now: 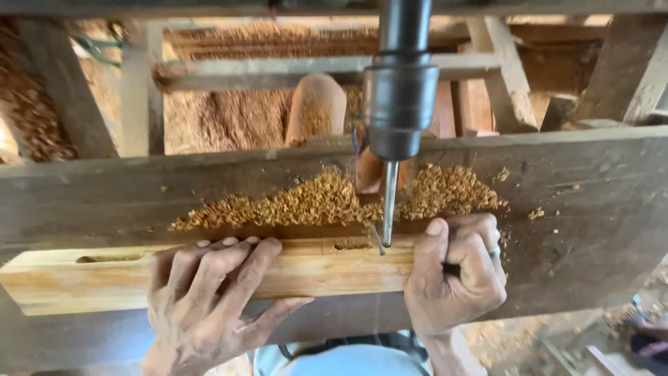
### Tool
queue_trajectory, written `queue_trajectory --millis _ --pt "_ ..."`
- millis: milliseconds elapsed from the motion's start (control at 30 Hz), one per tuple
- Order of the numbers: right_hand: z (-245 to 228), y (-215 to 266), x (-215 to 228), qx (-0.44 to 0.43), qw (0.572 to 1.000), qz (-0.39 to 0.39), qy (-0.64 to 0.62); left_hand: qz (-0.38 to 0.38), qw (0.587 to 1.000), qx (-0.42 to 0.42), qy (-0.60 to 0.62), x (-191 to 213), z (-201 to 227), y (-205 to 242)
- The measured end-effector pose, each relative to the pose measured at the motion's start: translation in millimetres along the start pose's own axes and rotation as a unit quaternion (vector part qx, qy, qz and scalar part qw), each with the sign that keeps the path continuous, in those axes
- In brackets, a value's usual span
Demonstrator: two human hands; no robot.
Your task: The person uses a drill press to bore a series of overlapping holes into a rectangular wooden block, forming elongated slots. They hold the block with both hands, reposition it between passes, and clear wood shavings as the drill bit advances.
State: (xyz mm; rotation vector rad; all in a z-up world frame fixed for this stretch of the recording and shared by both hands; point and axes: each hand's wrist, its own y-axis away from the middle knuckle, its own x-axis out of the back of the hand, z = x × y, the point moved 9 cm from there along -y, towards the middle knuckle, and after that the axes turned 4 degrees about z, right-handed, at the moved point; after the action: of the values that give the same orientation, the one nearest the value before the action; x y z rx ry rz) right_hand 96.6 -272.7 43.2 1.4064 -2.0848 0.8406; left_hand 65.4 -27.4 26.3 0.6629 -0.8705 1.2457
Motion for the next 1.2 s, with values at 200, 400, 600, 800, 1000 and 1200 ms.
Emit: queue_trajectory --millis 200,400,600,800,1000,1200 --pt "22 17 -3 -0.02 0.999 -0.016 0.019 0.005 0.999 -0.029 -0.016 -19 -1 11" --pt "18 9 -7 -0.018 1.0 0.004 0.0 0.022 0.999 -0.032 -0.012 -17 -4 7" --pt "16 5 -9 -0.015 1.0 0.003 0.005 0.021 0.999 -0.027 -0.01 -17 -5 5" --pt "23 5 -12 -0.033 0.999 -0.004 0.009 0.015 1.0 -0.009 -0.005 -19 -9 4" --pt "18 -2 -14 -0.025 1.0 -0.001 0.001 0.025 0.999 -0.022 -0.012 -20 -7 2" --pt "17 -4 -22 -0.034 0.999 0.005 -0.019 0.01 1.0 -0.014 -0.008 -21 -13 -2"
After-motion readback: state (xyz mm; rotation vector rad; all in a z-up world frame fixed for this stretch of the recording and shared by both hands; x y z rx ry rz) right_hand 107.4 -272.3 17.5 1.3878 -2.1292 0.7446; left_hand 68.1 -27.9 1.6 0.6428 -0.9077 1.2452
